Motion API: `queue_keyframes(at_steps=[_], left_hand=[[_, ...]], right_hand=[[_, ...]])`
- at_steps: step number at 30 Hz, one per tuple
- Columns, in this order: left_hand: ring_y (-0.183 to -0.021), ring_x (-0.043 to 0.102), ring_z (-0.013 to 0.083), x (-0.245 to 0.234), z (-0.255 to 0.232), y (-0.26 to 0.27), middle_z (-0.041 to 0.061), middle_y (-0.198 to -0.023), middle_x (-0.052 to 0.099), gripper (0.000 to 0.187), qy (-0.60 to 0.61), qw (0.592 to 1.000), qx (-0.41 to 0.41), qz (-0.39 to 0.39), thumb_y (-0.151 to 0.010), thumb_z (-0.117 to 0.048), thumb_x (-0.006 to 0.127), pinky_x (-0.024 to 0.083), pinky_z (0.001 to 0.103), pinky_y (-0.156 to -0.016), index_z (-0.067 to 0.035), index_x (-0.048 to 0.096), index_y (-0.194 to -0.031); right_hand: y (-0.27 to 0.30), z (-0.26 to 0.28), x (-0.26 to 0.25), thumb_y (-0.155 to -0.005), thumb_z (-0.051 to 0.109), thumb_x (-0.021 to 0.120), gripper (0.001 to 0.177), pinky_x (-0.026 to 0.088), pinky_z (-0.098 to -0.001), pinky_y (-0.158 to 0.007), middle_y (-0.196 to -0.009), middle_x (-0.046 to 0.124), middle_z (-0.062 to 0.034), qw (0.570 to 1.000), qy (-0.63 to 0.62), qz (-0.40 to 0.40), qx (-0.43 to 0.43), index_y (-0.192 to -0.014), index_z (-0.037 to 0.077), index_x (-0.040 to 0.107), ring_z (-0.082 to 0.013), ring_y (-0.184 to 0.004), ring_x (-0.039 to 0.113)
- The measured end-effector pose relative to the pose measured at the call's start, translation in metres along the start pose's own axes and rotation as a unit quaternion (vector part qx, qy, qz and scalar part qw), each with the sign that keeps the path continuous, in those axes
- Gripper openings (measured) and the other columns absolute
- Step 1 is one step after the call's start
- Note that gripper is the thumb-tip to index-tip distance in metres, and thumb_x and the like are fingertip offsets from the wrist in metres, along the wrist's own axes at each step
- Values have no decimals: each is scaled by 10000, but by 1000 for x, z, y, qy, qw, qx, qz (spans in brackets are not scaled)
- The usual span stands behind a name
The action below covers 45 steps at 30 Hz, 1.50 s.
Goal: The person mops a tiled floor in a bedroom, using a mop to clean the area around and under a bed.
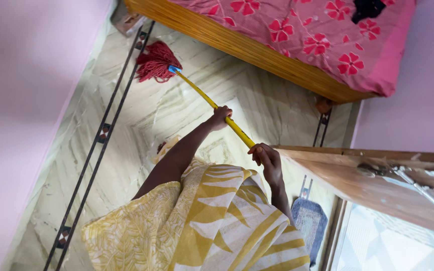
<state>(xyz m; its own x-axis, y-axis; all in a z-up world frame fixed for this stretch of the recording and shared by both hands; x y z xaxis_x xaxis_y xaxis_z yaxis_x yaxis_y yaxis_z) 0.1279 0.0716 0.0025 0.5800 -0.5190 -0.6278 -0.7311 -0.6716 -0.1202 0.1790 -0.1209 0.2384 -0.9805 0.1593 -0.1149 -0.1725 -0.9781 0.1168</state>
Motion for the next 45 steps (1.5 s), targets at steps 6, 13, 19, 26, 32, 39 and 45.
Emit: queue_keyframes(at_steps=[6,13,19,26,32,39,45], left_hand=[[-949,599,349,109,-106,-26,86,-943,627,150,46,989,93,103,-778,-98,719,430,512,-803,-123,588,-847],[-843,684,297,184,-206,6,78,-847,684,174,119,944,216,217,-740,-94,763,508,390,-730,-120,643,-863],[-870,694,301,196,-224,15,70,-817,742,140,74,945,204,243,-735,-112,795,410,567,-842,-97,682,-816],[-917,673,342,185,-184,22,90,-885,723,145,54,966,145,207,-735,-177,737,544,461,-795,-127,678,-858],[-872,682,345,119,-140,69,92,-836,709,261,95,976,93,174,-734,-287,803,544,483,-745,-107,641,-832],[-819,696,339,-1,-64,119,80,-782,720,325,42,998,-39,20,-816,-401,805,529,490,-716,-115,655,-773],[-657,686,345,-120,34,169,107,-642,674,395,19,980,-117,-158,-785,-434,852,529,475,-616,-100,650,-726]], right_hand=[[80,10,-68,-1095,255,460,391,372,-248,-580,-703,548,-15,992,3,-125,-10,-953,-20,699,-78,-614,435],[163,29,-75,-1110,359,422,527,333,-263,-552,-622,495,0,973,62,-222,33,-885,-17,715,-90,-574,406],[177,36,-97,-1107,393,418,546,342,-256,-552,-643,566,-15,963,1,-268,1,-946,-38,710,-88,-577,441],[151,67,-81,-1101,496,424,635,370,-255,-589,-645,553,-43,986,-17,-164,-29,-998,-69,694,-105,-588,481],[147,77,-36,-1070,539,484,670,376,-263,-605,-686,566,-74,992,-63,-110,-15,-1036,-103,669,-122,-605,484],[89,77,31,-1092,407,487,529,417,-273,-622,-716,612,-104,998,-54,25,4,-1066,-94,655,-131,-611,512],[5,85,135,-1098,228,445,362,435,-273,-588,-727,616,-82,982,-11,187,16,-1058,-73,642,-113,-591,508]])
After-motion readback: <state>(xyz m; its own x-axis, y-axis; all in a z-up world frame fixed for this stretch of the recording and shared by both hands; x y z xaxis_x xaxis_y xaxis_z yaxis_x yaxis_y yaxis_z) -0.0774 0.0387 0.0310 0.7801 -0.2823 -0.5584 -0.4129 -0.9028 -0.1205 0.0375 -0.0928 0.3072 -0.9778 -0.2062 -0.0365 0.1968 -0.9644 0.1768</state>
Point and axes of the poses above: each hand's wrist, its own y-axis away from the middle knuckle, its own x-axis out of the palm, z = x × y, the point moved 10 cm from there along -y, towards the middle knuckle
